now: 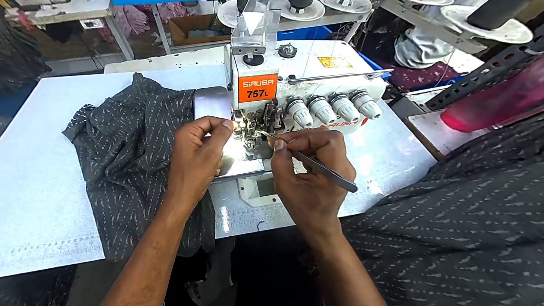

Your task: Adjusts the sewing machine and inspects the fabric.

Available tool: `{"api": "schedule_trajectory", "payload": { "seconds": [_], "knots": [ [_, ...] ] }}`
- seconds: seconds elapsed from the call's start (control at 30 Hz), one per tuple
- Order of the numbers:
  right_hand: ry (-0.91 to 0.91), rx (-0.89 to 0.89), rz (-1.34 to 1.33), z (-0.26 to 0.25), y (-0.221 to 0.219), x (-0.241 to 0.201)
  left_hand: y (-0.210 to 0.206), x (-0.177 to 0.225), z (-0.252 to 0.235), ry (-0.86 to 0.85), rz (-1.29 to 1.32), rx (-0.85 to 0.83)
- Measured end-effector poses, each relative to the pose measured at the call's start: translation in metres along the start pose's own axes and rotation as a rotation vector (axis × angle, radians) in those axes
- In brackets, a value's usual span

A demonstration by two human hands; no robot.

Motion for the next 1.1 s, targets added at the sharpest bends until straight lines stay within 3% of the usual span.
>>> {"api": "schedule_trajectory", "payload": {
  "seconds": [1.1],
  "knots": [
    [-0.011, -0.018, -0.024, 0.0052, -0.0053, 0.0049, -0.0004, -0.0015, 0.0003, -0.021, -0.024, 0.007]
  ]
}}
Point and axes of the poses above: each hand's wrist, its own z-axis away from the middle knuckle, its own y-axis out of the back of the hand, x = y × z, the point moved 4 cm from there along -z, towards the middle knuckle, and after that the axes turned 13 degrees about -z, right-handed, at the moved point
